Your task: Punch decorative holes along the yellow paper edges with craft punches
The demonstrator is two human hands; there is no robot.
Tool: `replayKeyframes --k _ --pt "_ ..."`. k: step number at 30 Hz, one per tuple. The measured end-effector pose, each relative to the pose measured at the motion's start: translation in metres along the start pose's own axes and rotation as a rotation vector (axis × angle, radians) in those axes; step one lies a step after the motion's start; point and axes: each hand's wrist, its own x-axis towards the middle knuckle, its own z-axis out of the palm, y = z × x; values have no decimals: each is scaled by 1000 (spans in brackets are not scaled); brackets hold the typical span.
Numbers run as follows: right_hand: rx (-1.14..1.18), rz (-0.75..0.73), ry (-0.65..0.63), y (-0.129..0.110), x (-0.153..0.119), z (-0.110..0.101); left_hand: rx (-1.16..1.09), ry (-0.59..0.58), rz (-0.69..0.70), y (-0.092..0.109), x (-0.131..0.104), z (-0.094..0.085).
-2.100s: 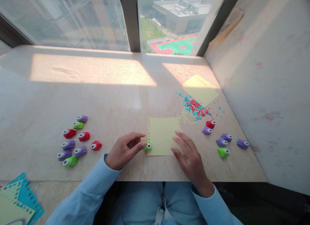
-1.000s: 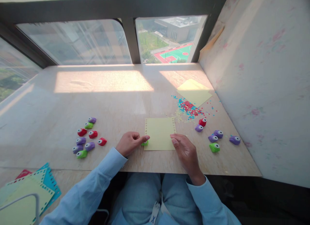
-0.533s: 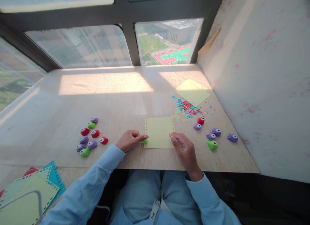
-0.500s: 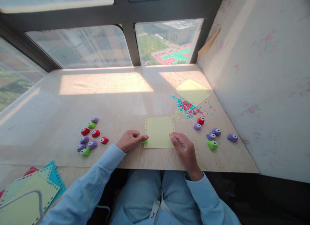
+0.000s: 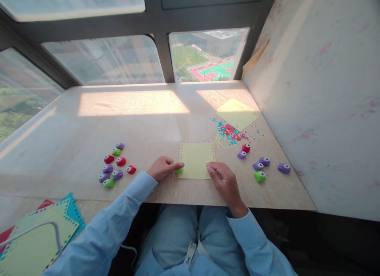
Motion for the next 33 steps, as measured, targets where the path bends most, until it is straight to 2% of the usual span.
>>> replayKeyframes --k 3,8,19,25,33 --pt "4 0 8 -1 0 0 16 -19 -44 3 1 0" --pt "10 5 15 0 -1 1 140 26 -16 8 2 0" --pt "22 14 37 0 0 1 405 -33 -1 24 9 0" --pt "17 -2 49 4 -1 2 419 -31 -26 28 8 5" --pt "4 -48 51 6 -1 3 380 -65 -101 30 9 1"
